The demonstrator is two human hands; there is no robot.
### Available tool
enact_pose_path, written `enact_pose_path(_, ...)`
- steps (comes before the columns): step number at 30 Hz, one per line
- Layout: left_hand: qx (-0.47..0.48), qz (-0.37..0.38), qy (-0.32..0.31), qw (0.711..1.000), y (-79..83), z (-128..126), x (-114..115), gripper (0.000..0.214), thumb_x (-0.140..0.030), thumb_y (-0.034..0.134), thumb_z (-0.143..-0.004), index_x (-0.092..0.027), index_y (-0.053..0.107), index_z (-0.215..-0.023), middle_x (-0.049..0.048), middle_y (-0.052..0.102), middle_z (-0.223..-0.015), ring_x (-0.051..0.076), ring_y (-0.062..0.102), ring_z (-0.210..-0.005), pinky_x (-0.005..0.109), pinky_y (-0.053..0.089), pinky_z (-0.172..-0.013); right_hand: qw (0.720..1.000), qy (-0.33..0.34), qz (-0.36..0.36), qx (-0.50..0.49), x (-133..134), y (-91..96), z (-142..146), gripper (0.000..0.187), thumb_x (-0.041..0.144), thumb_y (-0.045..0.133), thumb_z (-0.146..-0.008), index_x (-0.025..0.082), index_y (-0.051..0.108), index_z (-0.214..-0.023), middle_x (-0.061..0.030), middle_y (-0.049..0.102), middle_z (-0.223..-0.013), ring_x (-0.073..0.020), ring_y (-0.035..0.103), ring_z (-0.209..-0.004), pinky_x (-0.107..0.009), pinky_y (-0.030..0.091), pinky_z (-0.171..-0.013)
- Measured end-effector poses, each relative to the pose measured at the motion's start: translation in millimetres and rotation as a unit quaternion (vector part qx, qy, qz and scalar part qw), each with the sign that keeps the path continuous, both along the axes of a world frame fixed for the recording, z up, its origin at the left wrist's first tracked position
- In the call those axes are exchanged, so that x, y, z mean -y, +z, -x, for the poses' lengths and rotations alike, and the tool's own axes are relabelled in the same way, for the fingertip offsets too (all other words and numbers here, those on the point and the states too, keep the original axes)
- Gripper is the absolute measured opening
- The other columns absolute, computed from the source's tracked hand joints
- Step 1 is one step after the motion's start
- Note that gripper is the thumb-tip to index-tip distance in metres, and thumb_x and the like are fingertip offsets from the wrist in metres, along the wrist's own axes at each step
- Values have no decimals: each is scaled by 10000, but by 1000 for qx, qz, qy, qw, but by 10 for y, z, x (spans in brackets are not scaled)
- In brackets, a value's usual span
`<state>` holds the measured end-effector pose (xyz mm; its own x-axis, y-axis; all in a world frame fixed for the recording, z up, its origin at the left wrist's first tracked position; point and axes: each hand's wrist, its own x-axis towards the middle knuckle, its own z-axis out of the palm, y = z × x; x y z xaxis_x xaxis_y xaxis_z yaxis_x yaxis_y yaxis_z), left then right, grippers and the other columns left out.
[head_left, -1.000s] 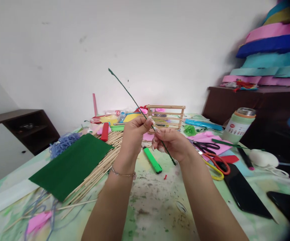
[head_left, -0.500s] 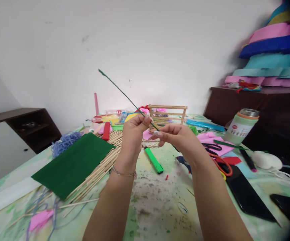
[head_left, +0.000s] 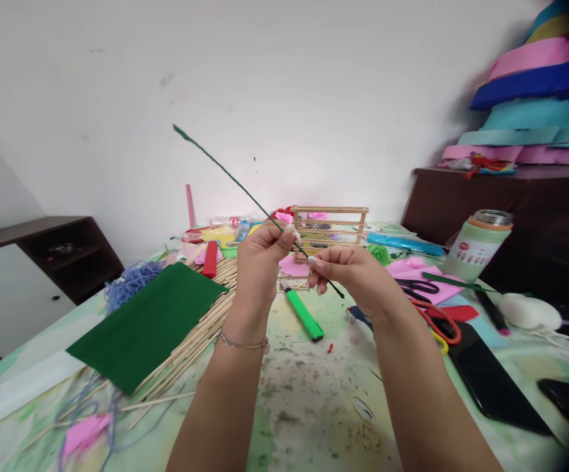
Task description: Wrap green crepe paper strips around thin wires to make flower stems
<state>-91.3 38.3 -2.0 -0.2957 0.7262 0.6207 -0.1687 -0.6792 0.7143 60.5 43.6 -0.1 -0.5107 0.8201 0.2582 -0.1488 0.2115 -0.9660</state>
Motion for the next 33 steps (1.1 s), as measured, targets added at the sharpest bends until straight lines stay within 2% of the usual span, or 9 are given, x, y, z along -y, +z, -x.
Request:
enact_pose_path(4, 25, 16, 17, 999, -33, -15, -48, 278, -382, 820, -607, -172, 639, -582, -10, 587, -630, 104, 498, -645, 241, 412, -645, 996, -59, -51, 38, 1, 19, -30, 237, 398, 737, -711, 170, 676, -688, -24, 714, -653, -102, 595, -515, -260, 481, -566)
enact_pose_path(6, 38, 17, 30, 999, -53, -35, -67, 268, -372, 811, -624, -171, 638, -585, -18, 578, -616, 95, 485, -629, 232, 405, -639, 989, -110, -89, 48, 17, 24, -29, 230, 380, 771, -679, 178, 677, -740, -20, 714, -675, -120, 614, -554, -268, 485, -567)
enact_pose_path(9, 42, 17, 31, 998, -69, -78, -69, 260, -383, 797, -647, -176, 646, -608, -19, 580, -617, 97, 486, -628, 235, 407, -639, 966, -193, -157, 67, 49, 18, -6, 252, 328, 815, -627, 191, 693, -799, -19, 712, -715, -145, 621, -604, -280, 476, -554)
enact_pose_path(12, 44, 11, 10, 999, -61, -111, -45, 266, -400, 802, -648, -179, 656, -626, -11, 605, -650, 105, 508, -657, 242, 417, -657, 937, -243, -235, 83, 83, 7, 24, 146, 302, 771, -695, 203, 715, -787, -13, 709, -688, -151, 624, -600, -299, 469, -577)
enact_pose_path(16, 38, -15, 0, 999, -34, -116, -9, 259, -394, 816, -648, -182, 668, -620, -10, 611, -660, 104, 524, -676, 239, 427, -675, 938, -226, -241, 101, 128, 23, 46, 97, 264, 674, -785, 196, 720, -733, 9, 677, -565, -133, 623, -532, -277, 457, -554)
enact_pose_path(22, 23, -40, 5, 999, -50, -67, -48, 244, -383, 807, -670, -185, 678, -611, -10, 602, -654, 100, 520, -663, 232, 424, -666, 962, -149, -204, 103, 115, 54, 14, 186, 257, 592, -841, 171, 704, -720, -12, 726, -663, -112, 654, -542, -248, 487, -564)
enact_pose_path(26, 59, -43, 16, 997, -76, -38, -98, 244, -370, 824, -654, -181, 679, -599, -30, 561, -605, 78, 481, -627, 202, 399, -636, 965, -182, -169, 87, 59, 44, -62, 180, 304, 722, -728, 171, 720, -848, -22, 729, -715, -142, 670, -606, -273, 522, -598)
enact_pose_path(28, 81, -44, 19, 996, -70, -48, -98, 254, -368, 837, -635, -180, 673, -592, -37, 547, -588, 72, 464, -609, 194, 388, -613, 954, -211, -193, 91, 47, 40, -83, 201, 287, 764, -678, 175, 718, -839, -21, 727, -734, -146, 663, -630, -277, 521, -606)
enact_pose_path(33, 107, -18, 11, 994, -11, -112, -33, 268, -386, 847, -617, -183, 673, -632, -21, 610, -681, 73, 496, -642, 189, 402, -609, 893, -292, -325, 108, 61, 23, -42, 56, 232, 708, -748, 185, 712, -718, -8, 709, -675, -142, 635, -635, -273, 482, -607)
